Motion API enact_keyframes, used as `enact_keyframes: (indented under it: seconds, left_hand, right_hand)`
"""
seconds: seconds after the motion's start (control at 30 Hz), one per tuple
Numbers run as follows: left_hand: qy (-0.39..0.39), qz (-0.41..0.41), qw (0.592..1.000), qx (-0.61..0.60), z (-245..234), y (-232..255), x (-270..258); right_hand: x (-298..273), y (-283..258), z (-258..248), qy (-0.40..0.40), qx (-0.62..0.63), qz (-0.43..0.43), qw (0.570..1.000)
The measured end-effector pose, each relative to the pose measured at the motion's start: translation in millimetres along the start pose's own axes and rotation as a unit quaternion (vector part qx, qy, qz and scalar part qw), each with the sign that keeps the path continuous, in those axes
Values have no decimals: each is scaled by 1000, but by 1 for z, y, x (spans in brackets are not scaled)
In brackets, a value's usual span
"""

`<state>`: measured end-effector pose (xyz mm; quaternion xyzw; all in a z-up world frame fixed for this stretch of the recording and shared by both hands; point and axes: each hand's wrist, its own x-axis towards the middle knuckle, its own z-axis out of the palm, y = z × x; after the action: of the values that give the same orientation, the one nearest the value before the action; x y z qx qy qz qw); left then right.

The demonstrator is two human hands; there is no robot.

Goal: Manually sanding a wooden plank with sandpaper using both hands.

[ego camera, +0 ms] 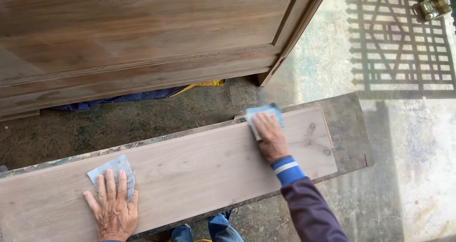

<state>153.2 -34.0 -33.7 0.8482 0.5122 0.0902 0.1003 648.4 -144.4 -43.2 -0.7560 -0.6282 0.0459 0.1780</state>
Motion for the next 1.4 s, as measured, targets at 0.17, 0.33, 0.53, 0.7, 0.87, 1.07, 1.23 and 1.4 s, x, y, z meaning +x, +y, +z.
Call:
enact_keyframes:
  seconds: [0.17, 0.33, 0.53, 0.7, 0.87, 1.07, 1.23, 1.4]
  left_hand:
    - [3, -19, 1000, 0, -1, -3, -2]
    - [4, -6, 1000, 7, -1, -2, -2]
    - [2, -4, 1000, 2, 6, -8, -6]
    - [10, -11, 1000, 4, 7, -11, -5]
    - [16, -9, 1000, -8, 5, -5, -4]
    - [10, -11, 1000, -3, 4, -5, -8]
    - [0, -20, 1000, 2, 1, -2, -4]
    - [2, -11, 1000, 2, -3, -1, -1]
  right_hand:
    - [-18, 79, -30, 33, -58, 142, 988]
    - [-9, -54, 23, 48, -45, 119, 991]
    - [-31, 24, -6, 53, -39, -5, 998]
    - [-36, 88, -18, 95, -100, 179, 974]
    - [-19, -15, 12, 101, -89, 164, 977]
    - [-40, 71, -28, 23, -96, -31, 995]
    - [-32, 96, -4, 131, -143, 257, 947]
    - [-22, 5, -3, 77, -119, 69, 987]
